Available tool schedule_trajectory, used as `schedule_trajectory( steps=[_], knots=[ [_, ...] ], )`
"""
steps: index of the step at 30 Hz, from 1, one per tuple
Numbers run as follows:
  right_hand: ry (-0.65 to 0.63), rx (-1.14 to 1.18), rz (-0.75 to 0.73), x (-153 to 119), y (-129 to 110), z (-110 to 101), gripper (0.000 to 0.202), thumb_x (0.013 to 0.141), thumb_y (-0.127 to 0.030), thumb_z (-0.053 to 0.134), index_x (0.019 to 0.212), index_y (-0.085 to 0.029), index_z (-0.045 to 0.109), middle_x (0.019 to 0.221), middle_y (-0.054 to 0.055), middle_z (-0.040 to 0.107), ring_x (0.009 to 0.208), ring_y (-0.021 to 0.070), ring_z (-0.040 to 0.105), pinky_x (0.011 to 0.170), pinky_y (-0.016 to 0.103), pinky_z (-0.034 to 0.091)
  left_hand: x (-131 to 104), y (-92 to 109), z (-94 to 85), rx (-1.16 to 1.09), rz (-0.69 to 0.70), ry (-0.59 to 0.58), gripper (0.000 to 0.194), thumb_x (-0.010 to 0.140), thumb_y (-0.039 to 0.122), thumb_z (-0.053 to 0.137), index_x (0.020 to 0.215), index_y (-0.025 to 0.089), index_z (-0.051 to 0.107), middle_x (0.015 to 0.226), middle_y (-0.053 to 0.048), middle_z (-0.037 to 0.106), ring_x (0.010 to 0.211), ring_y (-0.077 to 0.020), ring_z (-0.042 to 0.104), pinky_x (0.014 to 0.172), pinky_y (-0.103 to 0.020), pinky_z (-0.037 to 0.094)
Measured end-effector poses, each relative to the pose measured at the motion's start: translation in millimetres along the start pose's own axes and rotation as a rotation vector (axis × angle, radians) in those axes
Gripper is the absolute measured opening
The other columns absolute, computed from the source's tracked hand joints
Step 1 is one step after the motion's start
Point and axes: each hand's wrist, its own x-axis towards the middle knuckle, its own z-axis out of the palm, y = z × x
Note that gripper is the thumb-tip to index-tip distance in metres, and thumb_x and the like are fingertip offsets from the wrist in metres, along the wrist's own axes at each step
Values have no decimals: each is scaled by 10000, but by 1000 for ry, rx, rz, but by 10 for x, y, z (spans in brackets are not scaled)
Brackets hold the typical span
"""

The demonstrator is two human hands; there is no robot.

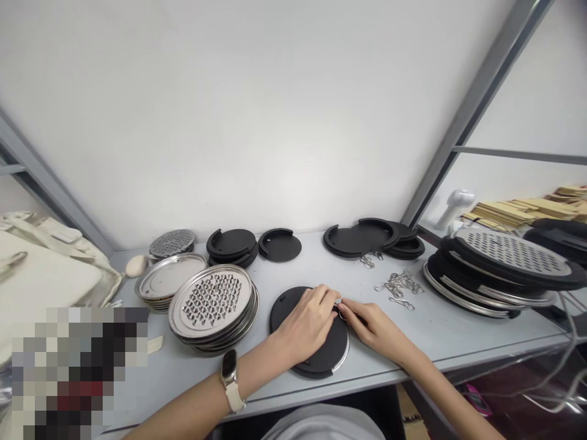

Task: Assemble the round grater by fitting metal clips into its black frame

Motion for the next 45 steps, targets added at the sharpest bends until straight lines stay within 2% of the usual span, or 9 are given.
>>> schedule_trajectory(
  steps=[7, 25, 33, 37, 45],
  knots=[
    [16, -28, 6, -35, 24, 19, 333, 998, -328, 312, 702, -212, 410, 586, -40, 435, 504, 123, 417, 526, 231, 322, -3, -11, 24, -20, 0, -4, 232, 948, 101, 427, 1166, 176, 442, 1123, -57, 522, 989, -213, 520, 897, -353, 446],
    [107, -49, -25, -54, 45, 27, 333, 988, -310, 321, 680, -209, 395, 563, -50, 404, 482, 107, 393, 507, 225, 312, -6, -10, 36, -91, 9, -20, 245, 948, 87, 416, 1168, 193, 431, 1121, -51, 519, 1010, -203, 525, 903, -347, 453],
    [19, -25, -26, -32, 14, 0, 332, 999, -322, 317, 731, -196, 468, 608, -32, 497, 516, 112, 437, 524, 220, 330, -1, -9, 23, -61, 10, -34, 232, 954, 87, 402, 1163, 182, 431, 1118, -56, 521, 996, -205, 525, 899, -345, 446],
    [22, -28, -28, -33, 5, -2, 340, 1000, -322, 319, 733, -194, 487, 615, -20, 523, 515, 116, 450, 520, 225, 338, -4, -9, 24, -60, 5, -33, 235, 955, 90, 394, 1163, 189, 433, 1117, -57, 520, 993, -207, 527, 895, -353, 450],
    [65, -64, -65, -44, 4, 21, 323, 991, -297, 336, 716, -202, 478, 572, -29, 488, 472, 114, 439, 497, 232, 326, -2, -10, 29, -66, 11, -24, 246, 951, 86, 388, 1168, 190, 437, 1122, -60, 518, 994, -212, 532, 892, -369, 457]
  ],
)
